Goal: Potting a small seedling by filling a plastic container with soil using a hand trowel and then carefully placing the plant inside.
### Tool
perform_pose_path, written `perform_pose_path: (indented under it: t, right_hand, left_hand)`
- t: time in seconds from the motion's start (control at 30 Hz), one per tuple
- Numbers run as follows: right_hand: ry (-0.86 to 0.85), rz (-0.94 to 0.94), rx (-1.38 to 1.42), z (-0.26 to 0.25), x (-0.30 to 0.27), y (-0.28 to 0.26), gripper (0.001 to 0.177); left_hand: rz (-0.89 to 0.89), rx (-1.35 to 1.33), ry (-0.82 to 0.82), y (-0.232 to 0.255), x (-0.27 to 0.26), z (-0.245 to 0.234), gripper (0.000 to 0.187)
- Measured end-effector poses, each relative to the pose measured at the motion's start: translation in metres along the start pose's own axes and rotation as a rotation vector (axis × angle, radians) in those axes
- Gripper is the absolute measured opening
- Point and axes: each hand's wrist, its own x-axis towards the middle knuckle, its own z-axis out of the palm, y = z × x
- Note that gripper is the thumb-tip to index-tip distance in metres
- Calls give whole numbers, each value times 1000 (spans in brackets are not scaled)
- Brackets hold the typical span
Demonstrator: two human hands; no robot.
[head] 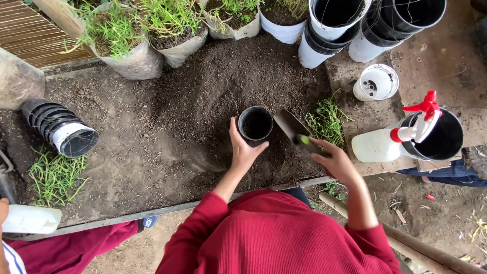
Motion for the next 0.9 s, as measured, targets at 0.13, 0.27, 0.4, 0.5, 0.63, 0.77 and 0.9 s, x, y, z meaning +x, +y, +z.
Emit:
perform_pose_path:
  t: [0.13, 0.27, 0.4, 0.5, 0.63, 0.77, 0.9]
  right_hand:
    - [28, -25, 45, 21, 20, 0, 50]
    - [78, -4, 140, 16, -1, -1, 52]
    - [104, 7, 117, 5, 7, 21, 56]
    - [92, -6, 195, 14, 17, 9, 54]
    - [129, -37, 408, 12, 0, 11, 52]
    - [261, -122, 1004, 9, -8, 32, 50]
    - [370, -322, 1265, 34, 21, 37, 51]
  left_hand:
    - [-37, 31, -55, 25, -29, -47, 120]
    - [-29, 251, -132, 4, -70, -88, 85]
    - [-36, 459, -192, -23, -97, -103, 71]
    - [-38, 472, -207, -13, -94, -99, 67]
    - [52, 496, -241, -15, -98, -98, 63]
    - [99, 506, -274, -8, -97, -96, 61]
    - [126, 510, -294, -6, -97, -97, 61]
